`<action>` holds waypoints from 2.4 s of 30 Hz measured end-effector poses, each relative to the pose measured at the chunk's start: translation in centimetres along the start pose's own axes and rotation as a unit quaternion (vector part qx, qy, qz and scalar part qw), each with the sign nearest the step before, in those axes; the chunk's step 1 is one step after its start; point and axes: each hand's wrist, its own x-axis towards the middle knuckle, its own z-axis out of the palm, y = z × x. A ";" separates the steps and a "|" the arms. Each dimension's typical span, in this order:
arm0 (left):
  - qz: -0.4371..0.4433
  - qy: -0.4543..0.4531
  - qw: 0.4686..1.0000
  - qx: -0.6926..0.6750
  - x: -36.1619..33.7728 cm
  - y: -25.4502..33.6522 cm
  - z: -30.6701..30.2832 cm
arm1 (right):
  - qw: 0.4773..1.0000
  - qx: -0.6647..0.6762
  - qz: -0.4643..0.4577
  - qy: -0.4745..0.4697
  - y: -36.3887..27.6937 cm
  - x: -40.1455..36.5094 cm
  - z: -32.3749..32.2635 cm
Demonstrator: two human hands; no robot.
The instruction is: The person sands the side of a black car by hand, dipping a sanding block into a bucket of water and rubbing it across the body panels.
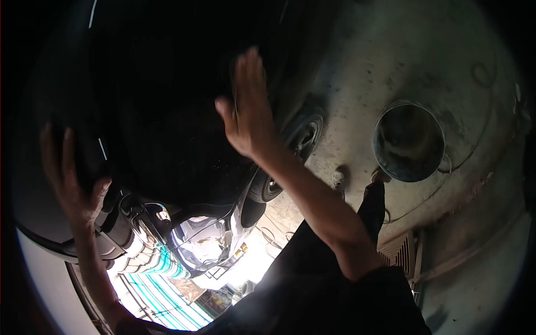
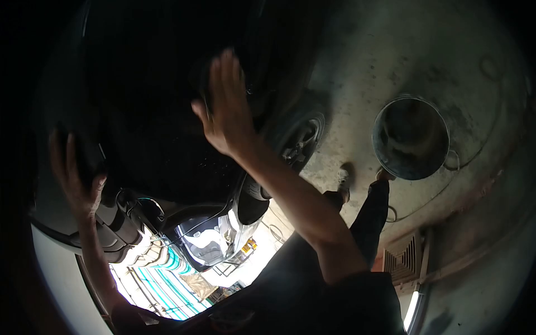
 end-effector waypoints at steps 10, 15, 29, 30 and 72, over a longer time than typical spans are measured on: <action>0.010 0.030 1.000 0.000 0.1 -0.3 0.4 | 0.997 -0.019 -0.038 0.061 -1.8 1.9 1.4; 0.022 0.039 0.999 0.003 0.4 -0.3 0.2 | 0.995 0.000 -0.017 -0.096 -4.0 -8.4 3.5; 0.004 0.039 0.999 -0.007 0.4 0.0 0.2 | 0.973 0.015 -0.139 -0.183 -3.5 -14.6 5.2; 0.006 0.038 0.999 -0.008 0.3 -0.2 0.3 | 0.964 -0.024 -0.147 -0.220 -3.3 -13.6 4.8; -0.029 0.018 0.999 -0.019 0.6 0.6 -0.8 | 0.968 -0.035 -0.231 0.086 -9.2 10.8 -0.4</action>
